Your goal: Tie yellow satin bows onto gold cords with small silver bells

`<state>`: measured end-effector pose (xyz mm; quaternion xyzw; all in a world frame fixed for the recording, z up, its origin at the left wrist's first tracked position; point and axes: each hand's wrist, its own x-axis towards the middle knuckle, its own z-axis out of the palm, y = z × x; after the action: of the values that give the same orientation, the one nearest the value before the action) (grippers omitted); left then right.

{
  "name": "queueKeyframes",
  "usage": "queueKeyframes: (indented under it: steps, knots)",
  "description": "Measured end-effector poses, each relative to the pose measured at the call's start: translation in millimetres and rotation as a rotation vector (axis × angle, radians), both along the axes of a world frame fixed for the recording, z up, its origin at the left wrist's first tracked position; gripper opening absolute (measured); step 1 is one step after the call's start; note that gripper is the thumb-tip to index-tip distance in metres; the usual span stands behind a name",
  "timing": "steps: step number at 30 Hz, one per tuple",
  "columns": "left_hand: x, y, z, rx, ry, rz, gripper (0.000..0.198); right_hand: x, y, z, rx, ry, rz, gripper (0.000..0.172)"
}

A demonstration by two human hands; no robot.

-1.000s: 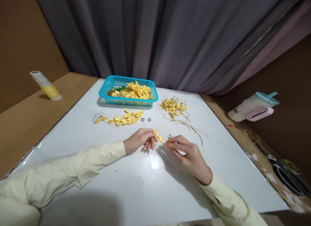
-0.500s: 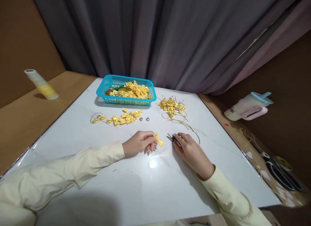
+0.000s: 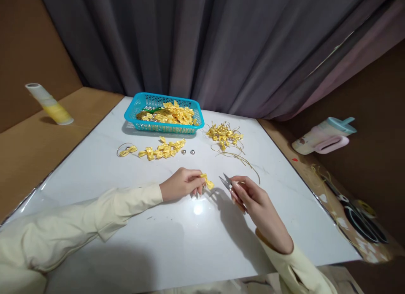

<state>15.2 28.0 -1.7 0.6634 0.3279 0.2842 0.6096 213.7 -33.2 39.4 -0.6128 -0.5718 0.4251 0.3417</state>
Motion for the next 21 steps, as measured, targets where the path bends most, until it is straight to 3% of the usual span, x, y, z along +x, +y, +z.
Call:
queueKeyframes:
  steps: [5, 11, 21]
  knots:
    - [-2, -1, -1.9, 0.120, 0.047, 0.004, 0.027, -24, -21, -3.2, -0.116, 0.148, -0.160, 0.034]
    - [-3, -2, 3.0, 0.201, 0.112, 0.011, 0.027, -37, -28, -14.0, -0.189, 0.244, -0.299, 0.035]
    - [-5, -3, 6.4, 0.363, 0.231, 0.030, 0.025, -40, -26, -13.9, -0.211, 0.328, -0.251, 0.038]
